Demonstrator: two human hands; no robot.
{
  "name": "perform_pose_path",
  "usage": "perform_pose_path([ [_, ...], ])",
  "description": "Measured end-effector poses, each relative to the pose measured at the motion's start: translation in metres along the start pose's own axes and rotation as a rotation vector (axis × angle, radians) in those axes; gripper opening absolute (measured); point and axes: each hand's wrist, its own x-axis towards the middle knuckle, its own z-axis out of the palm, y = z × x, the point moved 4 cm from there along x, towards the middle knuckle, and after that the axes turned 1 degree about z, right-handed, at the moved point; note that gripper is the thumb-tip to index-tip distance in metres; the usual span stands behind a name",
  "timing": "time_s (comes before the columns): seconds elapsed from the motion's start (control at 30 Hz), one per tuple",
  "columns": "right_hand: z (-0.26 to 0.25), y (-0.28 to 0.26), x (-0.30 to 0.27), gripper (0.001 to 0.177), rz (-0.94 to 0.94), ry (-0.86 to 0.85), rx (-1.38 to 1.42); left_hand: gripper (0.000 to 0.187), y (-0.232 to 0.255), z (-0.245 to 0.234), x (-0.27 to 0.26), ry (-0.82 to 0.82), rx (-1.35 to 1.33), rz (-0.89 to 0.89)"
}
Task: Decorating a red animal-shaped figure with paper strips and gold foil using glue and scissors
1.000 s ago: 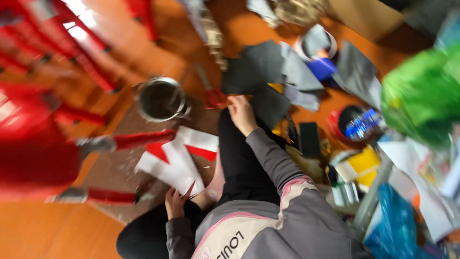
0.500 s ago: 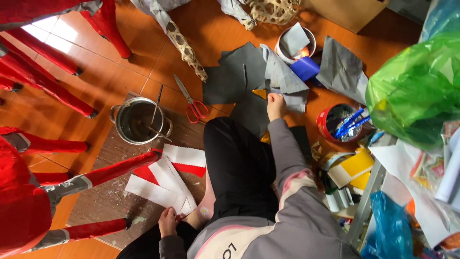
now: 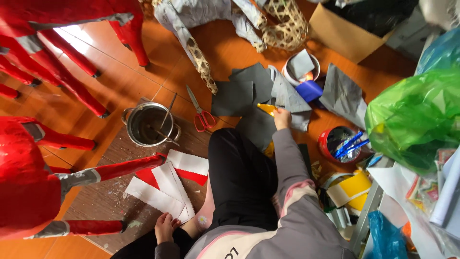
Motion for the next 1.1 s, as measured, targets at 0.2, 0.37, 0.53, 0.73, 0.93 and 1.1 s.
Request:
perform_pose_path([
  [0.2, -0.150, -0.127, -0.065, 0.018, -0.509, 0.681, 0.282, 0.039, 0.010, -0.008, -0.005, -0.015, -0.094, 0.055],
  [0.37, -0.125, -0.284, -0.227, 0.014, -0.927, -0.350, 0.271, 0.047, 0.104, 0.004, -0.045, -0.096, 0.408, 0.807],
  [0.53, -0.115, -0.402, -0.397, 0.017, -1.464, -0.853, 0.190, 0.063, 0.258, 0.017, -0.233, -0.333, 0.351, 1.248],
  [0.73, -0.133, -0.485, -0.469, 0.025, -1.414, -1.225, 0.304, 0.031, 0.308, -0.091, -0.279, 0.029, 0.326, 1.242],
  [0.93, -0.160, -0.538, -0.476, 0.016, -1.370, -1.153, 0.406, 0.013, 0.321, -0.185, -0.330, 0.097, -0.214, 1.156],
  [1.1, -0.192, -0.572, -0.495, 0.010, -1.245, -1.051, 0.777, 0.015, 0.346, -0.199, -0.346, 0.251, -0.330, 1.274],
])
